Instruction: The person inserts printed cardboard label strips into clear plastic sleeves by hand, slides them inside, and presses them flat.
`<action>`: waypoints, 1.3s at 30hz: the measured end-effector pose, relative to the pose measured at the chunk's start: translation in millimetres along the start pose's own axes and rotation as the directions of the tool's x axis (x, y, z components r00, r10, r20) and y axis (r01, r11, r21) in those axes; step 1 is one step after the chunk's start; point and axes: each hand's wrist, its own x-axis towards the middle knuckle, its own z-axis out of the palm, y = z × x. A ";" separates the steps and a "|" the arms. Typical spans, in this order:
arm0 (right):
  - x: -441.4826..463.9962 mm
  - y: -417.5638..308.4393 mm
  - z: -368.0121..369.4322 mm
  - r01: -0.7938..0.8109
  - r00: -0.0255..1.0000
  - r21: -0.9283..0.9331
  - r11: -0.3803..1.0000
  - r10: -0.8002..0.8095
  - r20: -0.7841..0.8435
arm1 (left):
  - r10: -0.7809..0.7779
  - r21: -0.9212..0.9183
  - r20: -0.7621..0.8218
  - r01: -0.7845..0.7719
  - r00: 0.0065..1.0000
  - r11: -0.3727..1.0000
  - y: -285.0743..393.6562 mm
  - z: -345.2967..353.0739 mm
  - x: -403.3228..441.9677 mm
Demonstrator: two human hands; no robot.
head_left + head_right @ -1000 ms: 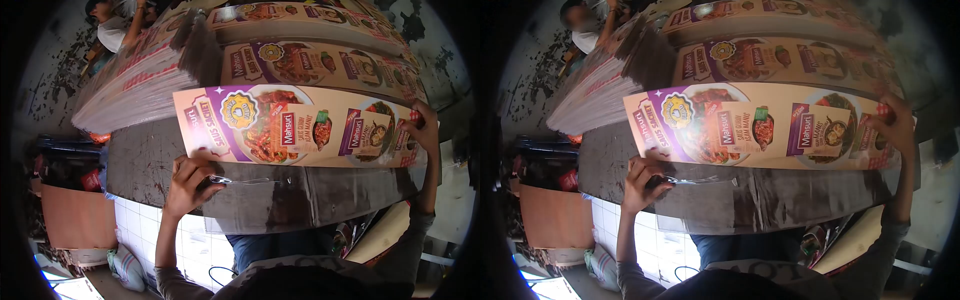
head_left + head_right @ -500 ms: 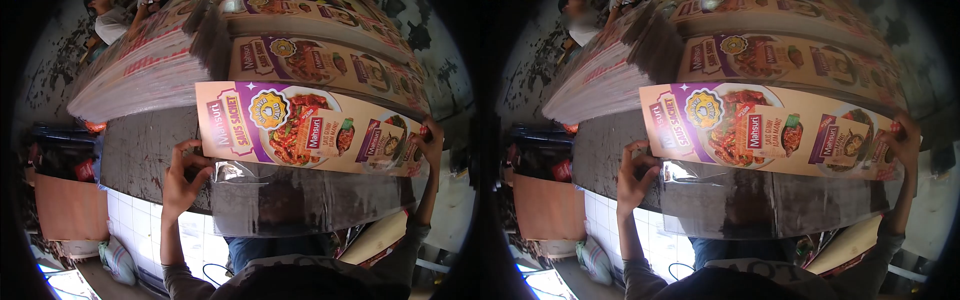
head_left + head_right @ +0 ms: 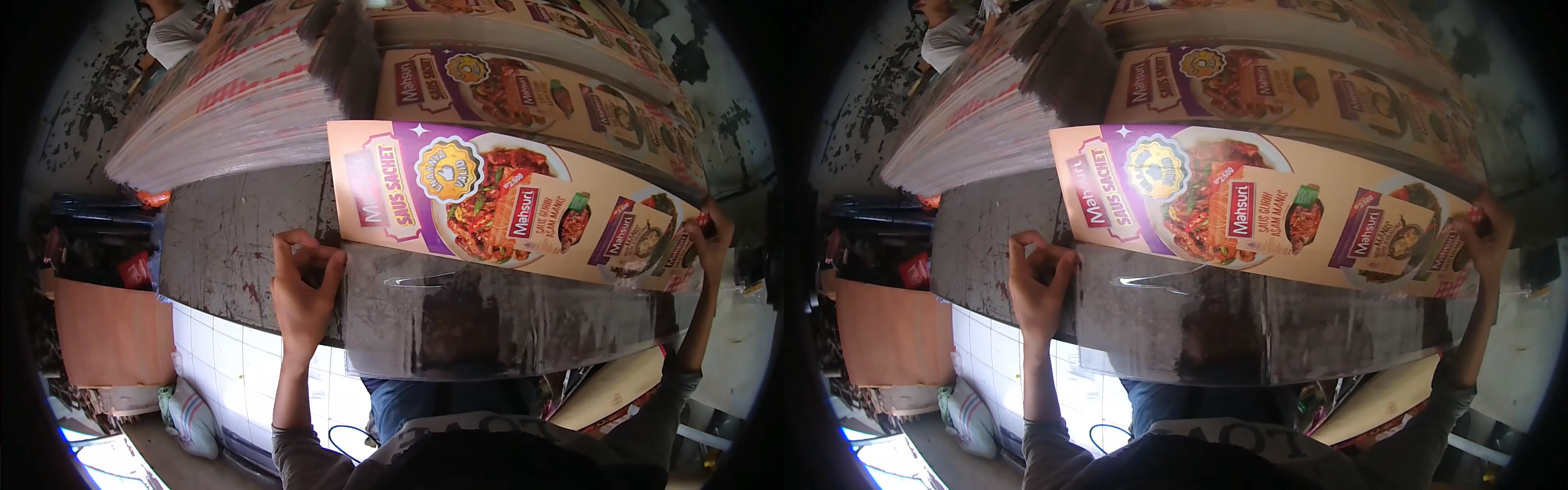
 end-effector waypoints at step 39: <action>-10.6 1.2 -13.0 0.126 0.987 -0.077 0.989 -0.133 -0.088 | -0.141 -0.501 0.164 0.206 0.976 0.840 13.9 7.9 -6.0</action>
